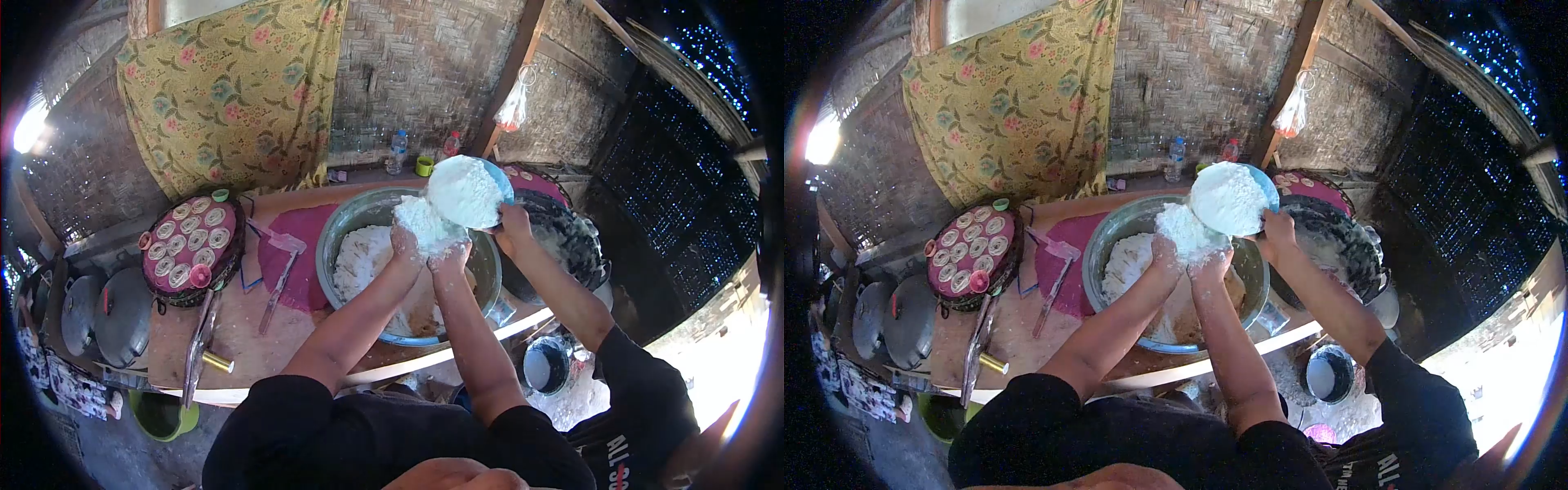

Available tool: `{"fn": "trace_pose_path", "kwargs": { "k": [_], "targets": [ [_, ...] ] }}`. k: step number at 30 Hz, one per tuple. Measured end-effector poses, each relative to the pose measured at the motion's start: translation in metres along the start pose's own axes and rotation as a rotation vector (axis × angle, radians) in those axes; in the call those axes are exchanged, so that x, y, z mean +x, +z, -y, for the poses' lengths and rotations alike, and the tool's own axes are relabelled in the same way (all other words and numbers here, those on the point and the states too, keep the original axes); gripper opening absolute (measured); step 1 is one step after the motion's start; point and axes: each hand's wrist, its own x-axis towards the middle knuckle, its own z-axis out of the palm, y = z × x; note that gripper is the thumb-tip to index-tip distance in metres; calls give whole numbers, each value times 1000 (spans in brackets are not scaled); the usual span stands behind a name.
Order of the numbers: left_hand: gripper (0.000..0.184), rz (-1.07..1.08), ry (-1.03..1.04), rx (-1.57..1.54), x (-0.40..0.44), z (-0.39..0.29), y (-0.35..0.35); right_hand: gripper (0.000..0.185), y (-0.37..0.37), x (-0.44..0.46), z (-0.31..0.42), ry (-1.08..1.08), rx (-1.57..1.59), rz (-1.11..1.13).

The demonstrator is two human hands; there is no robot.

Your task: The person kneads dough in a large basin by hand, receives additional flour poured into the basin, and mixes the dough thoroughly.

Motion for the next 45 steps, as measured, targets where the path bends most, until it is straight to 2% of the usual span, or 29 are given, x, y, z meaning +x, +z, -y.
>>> {"fn": "trace_pose_path", "kwargs": {
  "k": [3, 5, 6, 7, 9, 10, 12, 13, 14, 16, 17, 18, 20, 21, 22, 24, 25, 27, 29, 31, 32, 33, 34, 35, 36, 38, 40, 42, 45],
  "targets": [
    [21, -82, -128, -177, -1, 13, -5, 39, -2, -1, -2, 32, -12, -68],
    [22, 91, -371, -1354, -2, 12, -15, 35, -1, -6, -2, 72, 88, -117],
    [22, 90, -373, -1352, 2, 13, -23, 35, -4, -3, -2, 72, 90, -119],
    [25, 220, -286, -603, 6, 7, -34, 35, -21, 5, -1, 109, -138, -237],
    [40, 220, -168, 13, -2, 43, -43, 32, -64, 8, 15, 313, -314, 98],
    [40, 217, -178, 17, -5, 34, -50, 32, -66, 7, 18, 321, -310, 91],
    [51, 308, -100, 581, -8, -16, -68, 30, -56, 13, 24, 123, -1104, 332],
    [50, 336, -178, 705, -7, -34, -72, 28, -53, 17, 25, 7, -1497, 453],
    [50, 342, -185, 705, -4, -31, -79, 28, -55, 23, 26, 14, -1497, 446],
    [54, 637, -165, 842, 1, -23, -94, 25, -63, 33, 22, 237, -2625, 925],
    [51, 650, -114, 870, 4, -2, -98, 22, -78, 32, 13, 274, -2687, 1010],
    [51, 654, -122, 865, 2, 12, -104, 20, -101, 32, -1, 293, -2643, 1073],
    [49, 596, 171, 620, 6, 27, -114, 15, -154, 27, -36, 266, -2502, 1209],
    [47, 650, -211, 696, 8, -8, -113, 13, -177, 17, -51, 251, -2450, 1261],
    [47, 650, -208, 695, 11, -2, -116, 23, -129, -6, -51, 429, -2499, 1269],
    [38, 899, -232, 695, 16, 34, -131, 49, -12, -58, -51, 797, -2579, 1284],
    [36, 1042, 64, 839, 13, 65, -135, 50, -19, -63, -38, 794, -2567, 1295],
    [35, 1142, -58, 805, 3, 36, -138, 56, -48, -67, -11, 678, -2569, 1272],
    [35, 1238, -186, 758, -13, 32, -134, 70, 10, -67, 16, 997, -2761, 1260],
    [41, 1569, -17, 881, -30, 46, -127, 77, -1, -59, 32, 948, -2808, 1154],
    [41, 1572, -20, 878, -35, 33, -122, 85, -8, -52, 39, 875, -2859, 1051],
    [41, 1524, -23, 1003, -43, 21, -117, 73, -20, -48, 45, 644, -2781, 988],
    [42, 1474, -28, 1125, -46, 12, -111, 73, -16, -39, 42, 658, -2773, 991],
    [61, 1642, -102, 1240, -37, 8, -103, 71, -6, -25, 38, 793, -2781, 1011],
    [61, 1643, -110, 1235, -35, 3, -98, 70, 0, -12, 33, 924, -2786, 1033],
    [85, 1107, -187, 1339, -15, -39, -88, 70, -22, 12, 21, 960, -2779, 1033],
    [90, 1176, -260, 1316, 0, -7, -76, 70, -48, 30, 13, 1007, -2763, 1030],
    [95, 1253, -335, 1288, 14, 21, -67, 81, -66, 41, 11, 894, -2680, 828],
    [92, 1254, -236, 1271, 24, 44, -66, 73, -69, 65, 3, 1056, -2757, 886]
  ]
}}
